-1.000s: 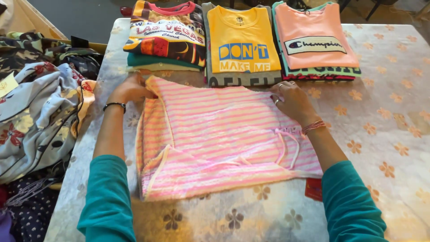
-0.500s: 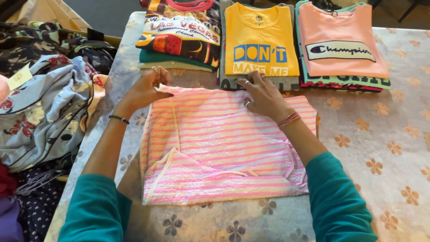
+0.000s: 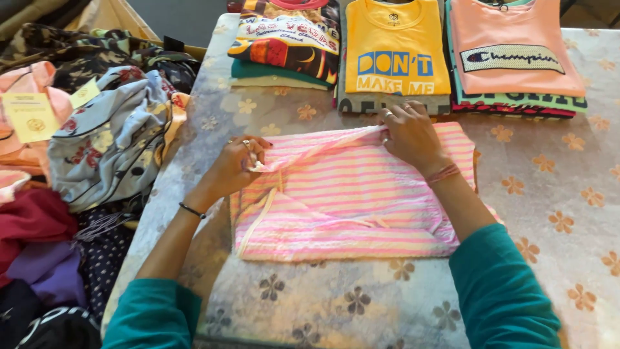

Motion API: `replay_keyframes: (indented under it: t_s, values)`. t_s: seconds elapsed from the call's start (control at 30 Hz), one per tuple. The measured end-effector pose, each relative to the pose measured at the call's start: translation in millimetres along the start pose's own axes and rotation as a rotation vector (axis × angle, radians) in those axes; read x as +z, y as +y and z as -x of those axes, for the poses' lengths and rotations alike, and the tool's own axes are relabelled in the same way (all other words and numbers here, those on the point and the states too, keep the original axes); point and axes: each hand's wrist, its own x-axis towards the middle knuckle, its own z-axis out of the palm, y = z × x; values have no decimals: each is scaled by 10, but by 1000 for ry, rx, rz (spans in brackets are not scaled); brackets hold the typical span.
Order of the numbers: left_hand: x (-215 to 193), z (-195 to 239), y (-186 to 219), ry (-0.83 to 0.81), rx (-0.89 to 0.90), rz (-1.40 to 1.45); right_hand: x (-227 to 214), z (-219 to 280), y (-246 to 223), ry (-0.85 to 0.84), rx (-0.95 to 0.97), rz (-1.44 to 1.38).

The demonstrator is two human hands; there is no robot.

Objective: The person folds a yellow t-shirt and places it on a stack. They then pick up a pink and white striped hoodie, fold it neatly, and place it on the table.

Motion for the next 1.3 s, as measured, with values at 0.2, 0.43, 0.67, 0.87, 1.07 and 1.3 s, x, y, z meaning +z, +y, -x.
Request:
replay_keyframes:
  t_s: [0.2,0.43,0.67,0.87,1.07,1.3]
  values:
    - [18,233,245,-13,-147,130,-119,411,-94,6,-50,186]
    - [89,449,196,-9,-298,169,71,836,-250,66,105,75]
    - [35,380,430,83,-31,8,-8,909,-381,85,270,-91]
    - [-14,383,403,89,139,-56,26,961,-366,98,254,-67]
    - [-2,388,549,-18,127,-106,-4,957,-369,51,321,-50]
    - [-14,360,522,-162,-114,-72,49,859,123,-94,422,153]
